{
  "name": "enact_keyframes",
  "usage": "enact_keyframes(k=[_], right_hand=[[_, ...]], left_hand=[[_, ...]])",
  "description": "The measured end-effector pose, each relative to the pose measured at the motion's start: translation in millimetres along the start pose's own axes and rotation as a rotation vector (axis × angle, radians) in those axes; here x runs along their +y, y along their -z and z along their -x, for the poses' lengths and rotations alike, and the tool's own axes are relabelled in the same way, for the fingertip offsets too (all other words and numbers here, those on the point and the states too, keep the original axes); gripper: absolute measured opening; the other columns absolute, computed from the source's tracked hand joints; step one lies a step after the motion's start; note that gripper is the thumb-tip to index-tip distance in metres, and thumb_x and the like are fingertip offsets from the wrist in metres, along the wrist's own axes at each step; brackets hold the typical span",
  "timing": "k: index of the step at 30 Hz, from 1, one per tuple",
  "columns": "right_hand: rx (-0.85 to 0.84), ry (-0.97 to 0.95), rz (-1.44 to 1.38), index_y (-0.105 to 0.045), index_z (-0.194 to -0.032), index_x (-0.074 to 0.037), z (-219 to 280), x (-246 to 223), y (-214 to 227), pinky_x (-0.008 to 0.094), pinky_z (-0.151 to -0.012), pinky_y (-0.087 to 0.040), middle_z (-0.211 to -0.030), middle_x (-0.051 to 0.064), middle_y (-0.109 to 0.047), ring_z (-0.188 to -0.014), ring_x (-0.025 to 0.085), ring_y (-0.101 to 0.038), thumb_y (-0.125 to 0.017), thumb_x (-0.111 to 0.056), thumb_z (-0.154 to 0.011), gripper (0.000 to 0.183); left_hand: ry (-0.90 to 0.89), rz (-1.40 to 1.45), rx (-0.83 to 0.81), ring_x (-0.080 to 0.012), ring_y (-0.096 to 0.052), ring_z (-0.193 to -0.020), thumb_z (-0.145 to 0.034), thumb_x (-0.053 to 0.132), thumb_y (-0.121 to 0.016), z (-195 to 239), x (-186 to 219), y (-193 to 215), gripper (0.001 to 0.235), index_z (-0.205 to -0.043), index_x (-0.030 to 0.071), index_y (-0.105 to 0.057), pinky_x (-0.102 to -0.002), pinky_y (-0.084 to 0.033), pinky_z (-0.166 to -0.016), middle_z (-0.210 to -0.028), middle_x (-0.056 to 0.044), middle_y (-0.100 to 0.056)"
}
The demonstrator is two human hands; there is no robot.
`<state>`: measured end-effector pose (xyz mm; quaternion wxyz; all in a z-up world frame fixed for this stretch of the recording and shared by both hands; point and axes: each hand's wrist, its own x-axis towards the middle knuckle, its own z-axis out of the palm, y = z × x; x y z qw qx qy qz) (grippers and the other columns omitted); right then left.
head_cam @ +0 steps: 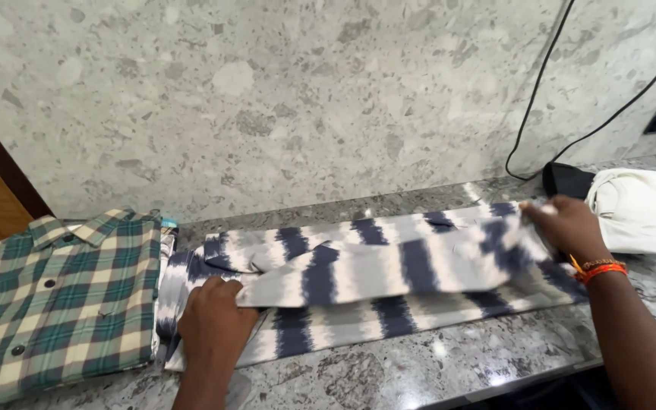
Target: The person folds a blue and white striped shirt on a marble countertop. They smooth the fabric, fold the sleeves inward, and then fold the shirt in half and again into a compact square.
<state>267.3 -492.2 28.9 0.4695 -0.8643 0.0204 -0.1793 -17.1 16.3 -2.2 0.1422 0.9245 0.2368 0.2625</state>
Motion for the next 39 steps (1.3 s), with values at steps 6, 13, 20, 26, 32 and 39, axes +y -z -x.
enact_keyframes(k=[6, 13, 20, 26, 32, 39], right_hand=[[-0.288, -0.055, 0.408, -0.075, -0.101, -0.002, -1, 37, 2, 0.038, -0.072, -0.058, -0.089, 0.020, -0.078, -0.074, 0.028, -0.077, -0.078, -0.062, -0.077, 0.065], [-0.396, -0.049, 0.298, -0.070, -0.107, -0.006, 17, 6, -1, 0.036, -0.067, -0.054, -0.084, 0.014, -0.073, -0.074, 0.024, -0.070, -0.090, -0.048, -0.067, 0.061], [-0.524, 0.106, 0.180, -0.069, -0.091, -0.007, 6, 15, 1, 0.031, -0.065, -0.048, -0.077, 0.005, -0.073, -0.073, 0.014, -0.062, -0.090, -0.033, -0.073, 0.039], [-0.514, 0.033, -0.113, -0.071, -0.096, -0.010, -20, 31, 12, 0.038, -0.058, -0.052, -0.078, 0.009, -0.076, -0.066, 0.020, -0.065, -0.083, -0.031, -0.075, 0.033], [-0.300, 0.331, 0.197, -0.070, -0.100, -0.005, -61, 48, 0, 0.035, -0.075, -0.054, -0.094, 0.011, -0.076, -0.087, 0.020, -0.069, -0.091, -0.038, -0.071, 0.048], [-0.338, 0.061, 0.422, -0.075, -0.120, -0.005, -19, 27, -18, 0.044, -0.084, -0.059, -0.105, 0.021, -0.077, -0.094, 0.032, -0.076, -0.086, -0.054, -0.068, 0.073]], left_hand=[[-0.188, -0.018, -0.434, -0.0284, -0.067, -0.116, -0.072, 0.038, -0.079, -34, -31, 8, 0.049, -0.118, 0.019, -0.077, -0.042, -0.056, -0.100, -0.116, -0.006, -0.070], [-0.014, 0.153, -0.730, -0.0310, -0.060, -0.130, -0.078, 0.073, -0.068, -59, 51, 53, 0.087, -0.141, 0.014, -0.057, -0.046, -0.050, -0.109, -0.142, -0.013, -0.060], [-0.124, 0.124, -0.493, -0.0288, -0.072, -0.094, -0.090, 0.065, -0.057, -81, 84, -53, 0.059, -0.104, 0.010, -0.072, -0.046, -0.053, -0.083, -0.099, -0.012, -0.075], [-0.264, 0.296, -0.253, -0.0412, -0.071, -0.089, -0.095, 0.044, -0.063, -86, 76, -89, 0.040, -0.093, 0.005, -0.071, -0.052, -0.056, -0.078, -0.090, -0.020, -0.073], [-0.157, 0.118, -0.125, -0.0452, -0.070, -0.087, -0.101, 0.040, -0.056, -65, 91, -55, 0.031, -0.109, 0.011, -0.060, -0.058, -0.055, -0.073, -0.090, -0.020, -0.072], [-0.174, -0.013, -0.136, -0.0432, -0.071, -0.082, -0.098, 0.045, -0.058, -55, 82, -53, 0.035, -0.106, 0.011, -0.060, -0.057, -0.056, -0.069, -0.087, -0.017, -0.072]])
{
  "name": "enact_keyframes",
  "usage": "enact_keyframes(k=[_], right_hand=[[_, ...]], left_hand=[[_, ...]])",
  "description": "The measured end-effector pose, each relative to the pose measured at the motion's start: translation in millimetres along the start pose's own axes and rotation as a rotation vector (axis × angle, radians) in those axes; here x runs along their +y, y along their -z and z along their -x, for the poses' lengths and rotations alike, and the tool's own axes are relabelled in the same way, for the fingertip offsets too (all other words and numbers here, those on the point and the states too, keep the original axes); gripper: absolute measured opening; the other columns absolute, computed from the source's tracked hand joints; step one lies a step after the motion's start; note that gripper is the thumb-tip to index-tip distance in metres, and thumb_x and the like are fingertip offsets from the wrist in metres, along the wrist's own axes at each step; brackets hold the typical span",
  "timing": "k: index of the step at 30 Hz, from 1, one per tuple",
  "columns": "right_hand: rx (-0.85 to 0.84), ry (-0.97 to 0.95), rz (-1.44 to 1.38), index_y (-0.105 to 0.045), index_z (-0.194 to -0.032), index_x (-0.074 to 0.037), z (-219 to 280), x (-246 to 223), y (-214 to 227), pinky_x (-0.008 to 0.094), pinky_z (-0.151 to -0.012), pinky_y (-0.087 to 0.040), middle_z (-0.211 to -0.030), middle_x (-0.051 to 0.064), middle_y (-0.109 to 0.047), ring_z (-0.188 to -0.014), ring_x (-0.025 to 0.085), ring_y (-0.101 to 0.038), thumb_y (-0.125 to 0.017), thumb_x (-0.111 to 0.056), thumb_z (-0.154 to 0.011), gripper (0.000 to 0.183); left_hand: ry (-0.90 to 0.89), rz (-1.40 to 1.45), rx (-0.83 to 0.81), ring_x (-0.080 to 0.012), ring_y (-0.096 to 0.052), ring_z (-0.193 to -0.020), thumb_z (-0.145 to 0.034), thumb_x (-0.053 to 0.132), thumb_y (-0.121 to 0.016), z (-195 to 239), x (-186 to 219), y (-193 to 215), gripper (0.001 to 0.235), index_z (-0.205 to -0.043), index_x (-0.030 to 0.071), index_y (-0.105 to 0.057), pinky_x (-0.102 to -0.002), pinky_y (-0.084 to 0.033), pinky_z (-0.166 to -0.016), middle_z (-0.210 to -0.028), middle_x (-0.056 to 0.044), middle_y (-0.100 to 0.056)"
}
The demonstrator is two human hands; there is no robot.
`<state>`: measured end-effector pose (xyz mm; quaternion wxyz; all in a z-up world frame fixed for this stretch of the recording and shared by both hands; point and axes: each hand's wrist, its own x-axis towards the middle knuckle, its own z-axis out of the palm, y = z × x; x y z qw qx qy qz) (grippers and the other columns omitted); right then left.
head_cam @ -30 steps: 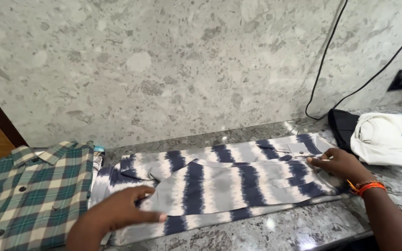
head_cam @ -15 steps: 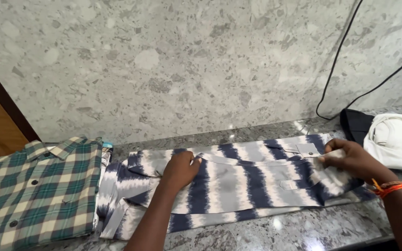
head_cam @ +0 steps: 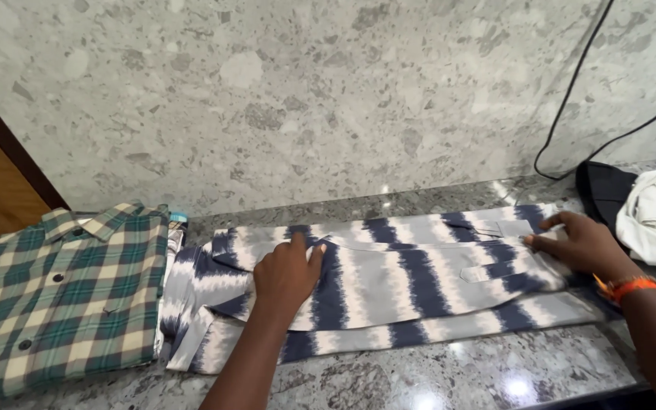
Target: The person folds a blue and white striped shirt on a marble countertop. They smooth the fabric, fold the sleeves inward, and then fold the shirt in half and again into a compact square.
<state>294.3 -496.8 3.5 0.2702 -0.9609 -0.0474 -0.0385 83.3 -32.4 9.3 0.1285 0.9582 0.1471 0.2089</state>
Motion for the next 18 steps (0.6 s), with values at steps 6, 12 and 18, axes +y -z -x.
enact_keyframes(k=[6, 12, 18], right_hand=[[0.411, 0.244, 0.144, -0.050, -0.146, 0.000, 40, 3, -24, 0.050, -0.092, -0.051, -0.138, 0.027, -0.059, -0.113, 0.040, -0.064, -0.074, -0.061, -0.079, 0.094], [0.308, 0.165, 0.143, -0.051, -0.144, -0.005, 62, -30, -1, 0.050, -0.089, -0.053, -0.134, 0.023, -0.064, -0.105, 0.037, -0.070, -0.067, -0.063, -0.082, 0.086], [0.316, 0.122, 0.172, -0.052, -0.145, -0.010, 55, -15, 1, 0.049, -0.082, -0.056, -0.102, 0.023, -0.074, -0.094, 0.039, -0.072, -0.069, -0.060, -0.086, 0.079]], left_hand=[[-0.182, -0.037, -0.096, -0.0435, -0.063, -0.098, -0.090, 0.062, -0.062, 6, -31, 2, 0.063, -0.126, 0.009, -0.064, -0.056, -0.052, -0.083, -0.107, -0.023, -0.065], [-0.111, -0.054, -0.093, -0.0341, -0.053, -0.113, -0.086, 0.060, -0.062, 43, -24, 17, 0.061, -0.128, 0.015, -0.065, -0.051, -0.046, -0.093, -0.122, -0.012, -0.056], [-0.135, -0.032, -0.153, -0.0330, -0.047, -0.116, -0.087, 0.059, -0.064, 61, 0, 25, 0.064, -0.131, 0.012, -0.063, -0.054, -0.039, -0.094, -0.130, -0.011, -0.051]])
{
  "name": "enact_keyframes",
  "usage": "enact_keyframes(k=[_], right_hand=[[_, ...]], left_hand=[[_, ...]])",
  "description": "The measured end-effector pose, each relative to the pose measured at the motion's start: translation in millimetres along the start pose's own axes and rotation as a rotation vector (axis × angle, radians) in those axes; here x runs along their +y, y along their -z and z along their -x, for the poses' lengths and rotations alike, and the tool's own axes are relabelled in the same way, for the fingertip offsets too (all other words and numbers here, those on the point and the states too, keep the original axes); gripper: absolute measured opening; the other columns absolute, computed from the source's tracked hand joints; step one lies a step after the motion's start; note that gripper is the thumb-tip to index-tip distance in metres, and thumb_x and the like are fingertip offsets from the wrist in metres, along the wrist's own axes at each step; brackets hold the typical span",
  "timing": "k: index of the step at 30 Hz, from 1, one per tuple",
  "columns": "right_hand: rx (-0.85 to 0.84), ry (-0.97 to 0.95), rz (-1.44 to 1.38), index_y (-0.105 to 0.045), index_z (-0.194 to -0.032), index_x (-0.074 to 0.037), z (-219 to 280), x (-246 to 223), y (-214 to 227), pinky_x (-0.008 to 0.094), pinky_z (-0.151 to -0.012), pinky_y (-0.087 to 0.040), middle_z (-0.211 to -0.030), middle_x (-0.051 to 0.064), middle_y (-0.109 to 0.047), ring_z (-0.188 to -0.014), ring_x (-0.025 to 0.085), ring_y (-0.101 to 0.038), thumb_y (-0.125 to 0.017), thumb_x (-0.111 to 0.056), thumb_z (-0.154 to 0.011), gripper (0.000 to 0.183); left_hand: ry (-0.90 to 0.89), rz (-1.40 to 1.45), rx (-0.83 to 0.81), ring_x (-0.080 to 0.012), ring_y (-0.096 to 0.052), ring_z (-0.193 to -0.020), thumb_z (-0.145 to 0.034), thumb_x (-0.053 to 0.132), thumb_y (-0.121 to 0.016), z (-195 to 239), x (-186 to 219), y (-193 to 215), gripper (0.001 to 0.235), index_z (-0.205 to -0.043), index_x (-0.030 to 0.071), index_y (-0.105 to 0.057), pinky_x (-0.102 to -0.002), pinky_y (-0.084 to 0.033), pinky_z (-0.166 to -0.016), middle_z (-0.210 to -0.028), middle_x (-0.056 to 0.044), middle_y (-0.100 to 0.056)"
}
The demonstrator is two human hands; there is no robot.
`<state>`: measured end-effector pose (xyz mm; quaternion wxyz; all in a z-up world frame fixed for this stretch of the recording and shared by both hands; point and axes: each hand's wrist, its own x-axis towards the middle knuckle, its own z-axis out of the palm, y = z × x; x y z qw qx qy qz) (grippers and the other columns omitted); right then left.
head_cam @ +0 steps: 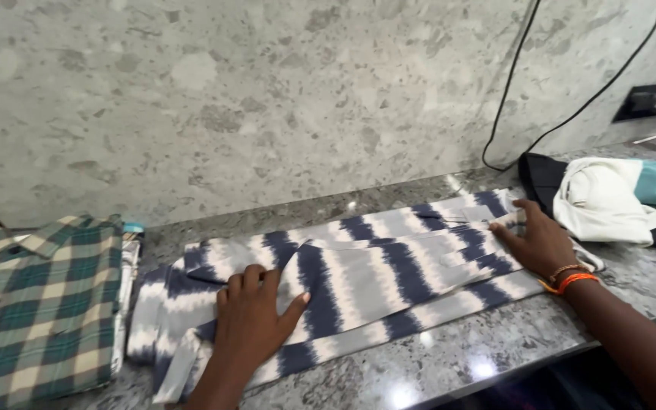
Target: The person folds a blue and white striped shirt on a marble countertop. They smooth the fabric, fold the sleeves inward, and then fold the shirt in half and again into a compact square.
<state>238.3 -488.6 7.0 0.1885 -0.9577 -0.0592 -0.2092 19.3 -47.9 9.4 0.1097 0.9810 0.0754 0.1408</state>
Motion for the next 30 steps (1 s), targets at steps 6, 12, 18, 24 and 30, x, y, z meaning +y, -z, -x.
enact_keyframes(k=[6, 12, 18, 24, 30], right_hand=[[0.023, 0.080, -0.112, -0.049, -0.150, -0.016, -16, 23, -8, 0.052, -0.080, -0.054, -0.097, 0.025, -0.074, -0.094, 0.044, -0.071, -0.067, -0.040, -0.093, 0.064], [0.269, 0.271, -0.238, -0.050, -0.144, -0.015, -34, 27, -10, 0.052, -0.081, -0.054, -0.117, 0.026, -0.071, -0.100, 0.046, -0.069, -0.071, -0.029, -0.094, 0.057], [0.114, 0.149, -0.194, -0.045, -0.154, -0.017, -35, 38, -31, 0.050, -0.082, -0.055, -0.114, 0.029, -0.070, -0.094, 0.047, -0.071, -0.076, -0.029, -0.088, 0.073], [0.388, 0.291, -0.320, -0.048, -0.153, -0.015, -34, 22, -21, 0.048, -0.081, -0.056, -0.116, 0.026, -0.070, -0.102, 0.042, -0.072, -0.074, -0.027, -0.097, 0.063], [0.220, 0.110, -0.178, -0.041, -0.158, -0.016, -42, 14, -12, 0.052, -0.079, -0.053, -0.110, 0.019, -0.073, -0.093, 0.045, -0.069, -0.073, -0.025, -0.090, 0.075]], left_hand=[[0.015, 0.145, 0.127, -0.0303, -0.068, -0.089, -0.097, 0.036, -0.060, -16, -24, -9, 0.027, -0.098, 0.009, -0.067, -0.047, -0.053, -0.079, -0.092, -0.011, -0.068], [0.116, 0.271, 0.027, -0.0359, -0.072, -0.066, -0.101, 0.032, -0.055, -17, -18, 7, 0.024, -0.096, 0.010, -0.062, -0.049, -0.055, -0.062, -0.073, -0.015, -0.072], [-0.026, 0.056, 0.075, -0.0408, -0.071, -0.072, -0.097, 0.028, -0.055, -13, -23, -10, 0.023, -0.094, 0.006, -0.059, -0.055, -0.056, -0.067, -0.079, -0.017, -0.071], [0.004, -0.002, 0.062, -0.0393, -0.073, -0.074, -0.093, 0.026, -0.054, -16, -18, -2, 0.023, -0.090, 0.006, -0.064, -0.053, -0.059, -0.067, -0.082, -0.016, -0.072], [-0.052, -0.091, 0.190, -0.0342, -0.068, -0.085, -0.095, 0.039, -0.057, -21, 0, 0, 0.033, -0.095, 0.008, -0.065, -0.049, -0.057, -0.066, -0.091, -0.013, -0.067]])
